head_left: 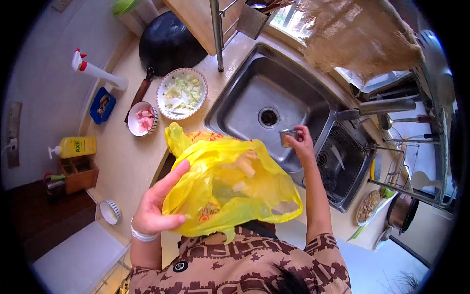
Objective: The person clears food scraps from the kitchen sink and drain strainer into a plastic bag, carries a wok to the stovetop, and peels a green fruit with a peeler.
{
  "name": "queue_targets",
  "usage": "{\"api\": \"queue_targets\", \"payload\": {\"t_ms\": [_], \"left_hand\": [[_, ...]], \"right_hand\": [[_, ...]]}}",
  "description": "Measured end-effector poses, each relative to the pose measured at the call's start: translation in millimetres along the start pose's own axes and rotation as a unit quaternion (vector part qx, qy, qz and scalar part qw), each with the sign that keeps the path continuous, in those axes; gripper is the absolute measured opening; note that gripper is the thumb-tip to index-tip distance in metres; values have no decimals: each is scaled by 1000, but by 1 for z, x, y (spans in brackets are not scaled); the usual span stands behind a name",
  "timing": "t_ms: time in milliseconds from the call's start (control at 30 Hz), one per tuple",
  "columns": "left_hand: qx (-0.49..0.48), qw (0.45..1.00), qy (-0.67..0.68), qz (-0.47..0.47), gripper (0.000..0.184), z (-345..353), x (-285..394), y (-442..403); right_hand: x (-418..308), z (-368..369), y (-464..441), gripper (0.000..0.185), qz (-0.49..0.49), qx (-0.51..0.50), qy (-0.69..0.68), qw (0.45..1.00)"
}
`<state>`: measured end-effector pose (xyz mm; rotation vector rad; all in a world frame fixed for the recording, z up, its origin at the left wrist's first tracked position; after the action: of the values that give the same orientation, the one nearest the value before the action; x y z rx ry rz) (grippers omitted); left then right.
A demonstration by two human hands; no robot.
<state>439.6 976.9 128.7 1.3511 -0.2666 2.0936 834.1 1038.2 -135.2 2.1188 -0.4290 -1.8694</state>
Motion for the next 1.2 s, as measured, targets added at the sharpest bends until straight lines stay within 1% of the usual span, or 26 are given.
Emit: {"api": "queue_targets", "payload": {"t_ms": [67, 100, 133, 200, 233, 300, 367, 433, 500, 533, 600, 633, 700, 733, 767, 833, 867, 933, 967, 1000, 1033, 1067, 1100, 1133, 1167, 1200], "left_hand": [[16, 999, -35, 8, 89, -2, 1, 3], [51, 999, -17, 4, 89, -2, 0, 5], [53, 998, -19, 5, 89, -1, -1, 6], [95, 995, -11, 4, 90, -6, -6, 13], [127, 992, -8, 7, 90, -8, -9, 17], [134, 991, 4, 25, 90, -7, -15, 21], [138, 989, 11, 56, 90, -7, -15, 19], [153, 987, 3, 56, 90, -8, -18, 22], [175, 983, -10, 60, 89, -9, -19, 24], [174, 983, -10, 59, 89, -10, -20, 24], [190, 980, -7, 63, 90, -12, -22, 27], [191, 980, -6, 64, 90, -9, -25, 27], [267, 961, -6, 78, 93, -10, -29, 33], [269, 960, -7, 79, 93, -10, -29, 32], [267, 961, -9, 77, 93, -10, -29, 32], [267, 961, -13, 74, 94, -9, -29, 30], [269, 960, -12, 73, 93, -8, -29, 29], [275, 959, -15, 72, 92, -7, -28, 29], [253, 965, -21, 72, 91, -6, -26, 27], [232, 970, -27, 73, 91, -4, -25, 25], [237, 968, -30, 76, 91, -6, -23, 26], [224, 973, -29, 52, 91, -6, -24, 24], [212, 976, -29, 29, 91, -6, -23, 24], [220, 974, -33, 34, 91, -7, -17, 24], [199, 979, -40, -6, 90, -7, -16, 19], [177, 982, -46, -44, 90, -6, -15, 13]], "right_hand": [[53, 3, -40, 34, 37, -50, 57, 996], [85, -1, -63, 35, 9, -18, 196, 980], [90, 5, -74, 38, 42, -4, 283, 958], [144, 10, -114, 35, 55, -22, 299, 952], [141, 15, -121, 35, 55, -23, 298, 953], [130, 29, -130, 32, 29, 11, 358, 933], [140, 38, -143, 33, 9, 16, 367, 930], [157, 41, -153, 33, -10, 23, 377, 926], [157, 29, -153, 39, -72, 137, 357, 921], [159, 22, -154, 39, -71, 139, 357, 921], [171, -5, -150, 40, 42, 180, 333, 925], [178, -15, -154, 36, 52, 182, 329, 925], [177, -21, -159, 33, 49, 162, 328, 929], [173, -20, -162, 31, 46, 143, 326, 933], [169, -20, -165, 31, 46, 140, 326, 934], [154, -6, -172, 27, 31, 94, 376, 921], [153, -2, -176, 27, 30, 90, 375, 922], [151, 8, -181, 19, 35, 87, 435, 896], [159, 11, -185, 19, 32, 83, 433, 897], [171, 10, -189, 17, 62, 88, 436, 894], [181, 7, -192, 16, 91, 91, 438, 890], [178, 5, -187, 16, 86, 86, 438, 891], [170, 4, -178, 16, 84, 55, 414, 905], [159, 5, -169, 17, 81, 25, 389, 917], [144, 4, -161, 20, 18, 19, 354, 935], [121, 6, -152, 20, 18, 17, 248, 969]]}}
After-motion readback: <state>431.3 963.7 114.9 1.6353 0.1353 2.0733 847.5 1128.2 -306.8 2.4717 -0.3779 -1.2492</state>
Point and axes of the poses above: each hand's wrist, its own y-axis away from the middle knuckle, its own z-axis out of the palm, x = y × z, the point moved 6 cm from there along -y, towards the middle knuckle, and after that the axes turned 13 degrees about -x, right-handed, at the moved point
